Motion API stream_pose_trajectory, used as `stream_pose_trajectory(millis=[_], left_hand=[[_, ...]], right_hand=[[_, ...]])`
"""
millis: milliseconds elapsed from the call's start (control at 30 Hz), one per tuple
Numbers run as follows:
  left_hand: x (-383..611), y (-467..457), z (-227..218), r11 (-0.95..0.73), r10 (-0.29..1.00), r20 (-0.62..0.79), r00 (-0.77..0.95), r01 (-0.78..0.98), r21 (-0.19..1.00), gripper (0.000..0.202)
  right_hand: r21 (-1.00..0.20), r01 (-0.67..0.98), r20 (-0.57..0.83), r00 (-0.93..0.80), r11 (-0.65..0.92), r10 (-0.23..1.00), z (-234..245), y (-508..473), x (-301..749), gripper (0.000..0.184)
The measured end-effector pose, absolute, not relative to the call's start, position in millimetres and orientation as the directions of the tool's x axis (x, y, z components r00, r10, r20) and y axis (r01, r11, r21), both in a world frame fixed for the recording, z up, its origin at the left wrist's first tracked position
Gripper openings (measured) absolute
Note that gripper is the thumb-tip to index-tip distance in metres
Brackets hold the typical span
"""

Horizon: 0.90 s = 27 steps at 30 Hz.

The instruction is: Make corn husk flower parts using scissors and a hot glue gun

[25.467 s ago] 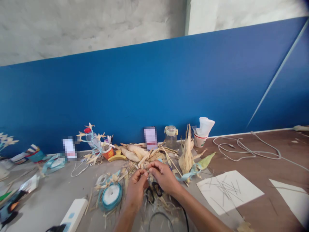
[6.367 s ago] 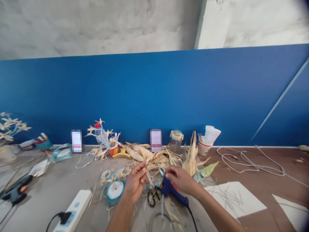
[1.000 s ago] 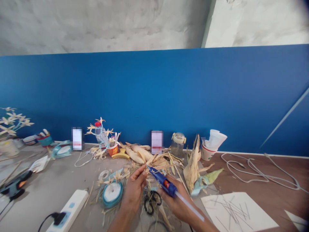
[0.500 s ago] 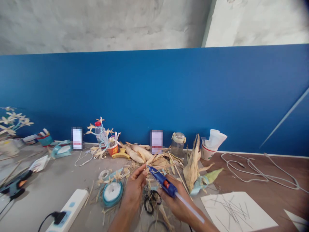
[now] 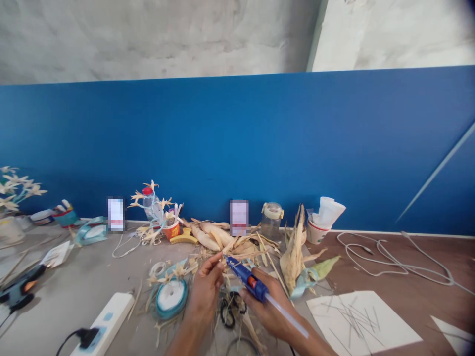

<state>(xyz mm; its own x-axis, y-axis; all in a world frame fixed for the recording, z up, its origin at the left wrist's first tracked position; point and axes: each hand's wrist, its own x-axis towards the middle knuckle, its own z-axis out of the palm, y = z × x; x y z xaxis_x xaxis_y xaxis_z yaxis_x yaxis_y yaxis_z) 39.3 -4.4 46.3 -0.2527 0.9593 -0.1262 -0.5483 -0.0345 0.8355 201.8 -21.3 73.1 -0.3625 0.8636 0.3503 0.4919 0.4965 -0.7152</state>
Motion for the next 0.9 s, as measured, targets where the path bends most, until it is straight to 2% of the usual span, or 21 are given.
stream_pose_trajectory(millis=[233, 367, 500, 600, 700, 767, 900], left_hand=[[39, -4, 50, -0.008, 0.959, -0.163, -0.233, -0.597, 0.802, 0.030], [37, -4, 50, 0.013, 0.966, -0.181, -0.185, -0.662, 0.750, 0.032], [33, -4, 48, 0.050, 0.967, -0.219, -0.129, -0.746, 0.664, 0.034], [29, -3, 45, 0.086, 0.972, -0.224, -0.071, -0.780, 0.620, 0.033], [26, -3, 44, 0.113, 0.979, -0.204, -0.016, -0.789, 0.604, 0.030], [25, -3, 45, 0.125, 0.982, -0.187, 0.014, -0.791, 0.599, 0.028], [25, -4, 48, 0.128, 0.988, -0.144, 0.052, -0.797, 0.590, 0.028]], right_hand=[[-0.679, 0.523, 0.363, -0.371, 0.515, 0.855, 72, -21, 202, 0.013], [-0.695, 0.465, 0.415, -0.365, 0.549, 0.834, 74, -23, 201, 0.015], [-0.746, 0.387, 0.495, -0.222, 0.542, 0.840, 75, -21, 206, 0.017], [-0.738, 0.442, 0.506, -0.139, 0.510, 0.851, 69, -11, 214, 0.013], [-0.658, 0.591, 0.478, -0.150, 0.466, 0.866, 58, 5, 225, 0.016], [-0.592, 0.720, 0.382, -0.145, 0.363, 0.913, 51, 12, 229, 0.016], [-0.353, 0.900, 0.249, -0.172, 0.254, 0.953, 45, 14, 229, 0.021]])
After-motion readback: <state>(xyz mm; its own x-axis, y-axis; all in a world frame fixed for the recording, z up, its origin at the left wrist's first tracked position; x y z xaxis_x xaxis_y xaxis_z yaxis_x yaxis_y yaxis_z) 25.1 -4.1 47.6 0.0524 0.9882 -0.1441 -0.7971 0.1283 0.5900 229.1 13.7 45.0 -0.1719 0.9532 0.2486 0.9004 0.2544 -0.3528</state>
